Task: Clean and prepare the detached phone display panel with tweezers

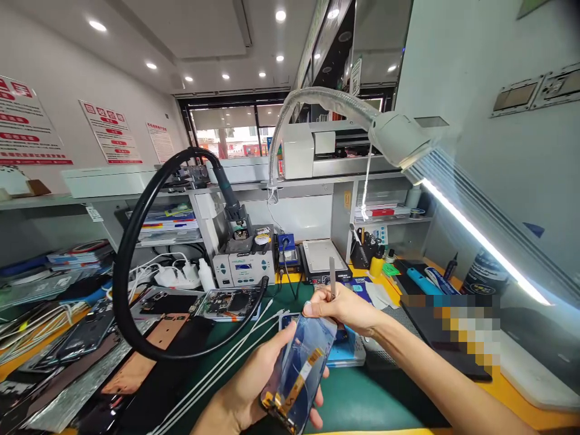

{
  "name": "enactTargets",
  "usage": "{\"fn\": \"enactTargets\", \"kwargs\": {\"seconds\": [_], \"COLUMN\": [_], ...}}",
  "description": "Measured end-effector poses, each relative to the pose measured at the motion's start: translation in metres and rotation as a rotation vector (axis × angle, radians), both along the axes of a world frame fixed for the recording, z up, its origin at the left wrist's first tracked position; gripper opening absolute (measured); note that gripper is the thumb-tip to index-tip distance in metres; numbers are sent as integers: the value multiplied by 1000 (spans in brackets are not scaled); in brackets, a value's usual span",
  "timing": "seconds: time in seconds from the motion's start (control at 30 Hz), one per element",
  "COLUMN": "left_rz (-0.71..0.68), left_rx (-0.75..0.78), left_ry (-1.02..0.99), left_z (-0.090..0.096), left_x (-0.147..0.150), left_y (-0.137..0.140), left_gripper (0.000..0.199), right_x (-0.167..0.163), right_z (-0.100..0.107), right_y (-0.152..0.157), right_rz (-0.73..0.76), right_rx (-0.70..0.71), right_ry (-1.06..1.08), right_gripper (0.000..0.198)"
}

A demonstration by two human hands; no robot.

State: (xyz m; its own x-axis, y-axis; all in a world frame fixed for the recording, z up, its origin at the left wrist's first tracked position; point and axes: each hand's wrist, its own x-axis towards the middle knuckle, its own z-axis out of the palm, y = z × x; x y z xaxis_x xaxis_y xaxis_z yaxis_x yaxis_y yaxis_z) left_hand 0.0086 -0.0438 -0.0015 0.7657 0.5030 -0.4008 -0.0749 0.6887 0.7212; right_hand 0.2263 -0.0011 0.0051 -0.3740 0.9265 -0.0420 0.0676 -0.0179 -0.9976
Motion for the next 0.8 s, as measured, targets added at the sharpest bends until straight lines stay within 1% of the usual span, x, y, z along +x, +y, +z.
{"fn": "enactTargets", "kwargs": {"seconds": [0.07, 0.13, 0.2, 0.3, 0.4, 0.5, 0.57, 0.63, 0.7, 0.8], "left_rz": [20, 60, 120, 223, 283, 309, 324, 345, 369, 480], "left_rx": [16, 44, 73, 99, 84, 48, 21, 1, -16, -29], "left_ry": [1, -37, -108, -217, -260, -259, -254, -257, -262, -270], "left_z": [2, 4, 5, 3, -2, -8, -10, -12, -12, -14], "left_x": [6, 13, 21, 36, 48, 52, 51, 46, 40, 28], "left_y": [11, 23, 36, 54, 69, 79, 82, 86, 90, 95], "left_gripper": [75, 71, 65, 54, 50, 50, 52, 52, 54, 51], "right_x": [4, 11, 19, 30, 34, 35, 37, 44, 56, 78], "right_z": [7, 9, 8, 1, -7, -14, -17, -19, -19, -13], "right_y": [4, 11, 20, 30, 33, 30, 28, 28, 28, 24], "right_rz": [-61, -151, -269, -408, -463, -509, -547, -572, -558, -473], "right_rx": [9, 12, 20, 17, -5, 0, 27, 76, 140, 207], "right_ry": [24, 65, 124, 216, 255, 224, 153, 25, -163, -498], "right_gripper": [41, 38, 36, 42, 44, 43, 44, 42, 36, 21]}}
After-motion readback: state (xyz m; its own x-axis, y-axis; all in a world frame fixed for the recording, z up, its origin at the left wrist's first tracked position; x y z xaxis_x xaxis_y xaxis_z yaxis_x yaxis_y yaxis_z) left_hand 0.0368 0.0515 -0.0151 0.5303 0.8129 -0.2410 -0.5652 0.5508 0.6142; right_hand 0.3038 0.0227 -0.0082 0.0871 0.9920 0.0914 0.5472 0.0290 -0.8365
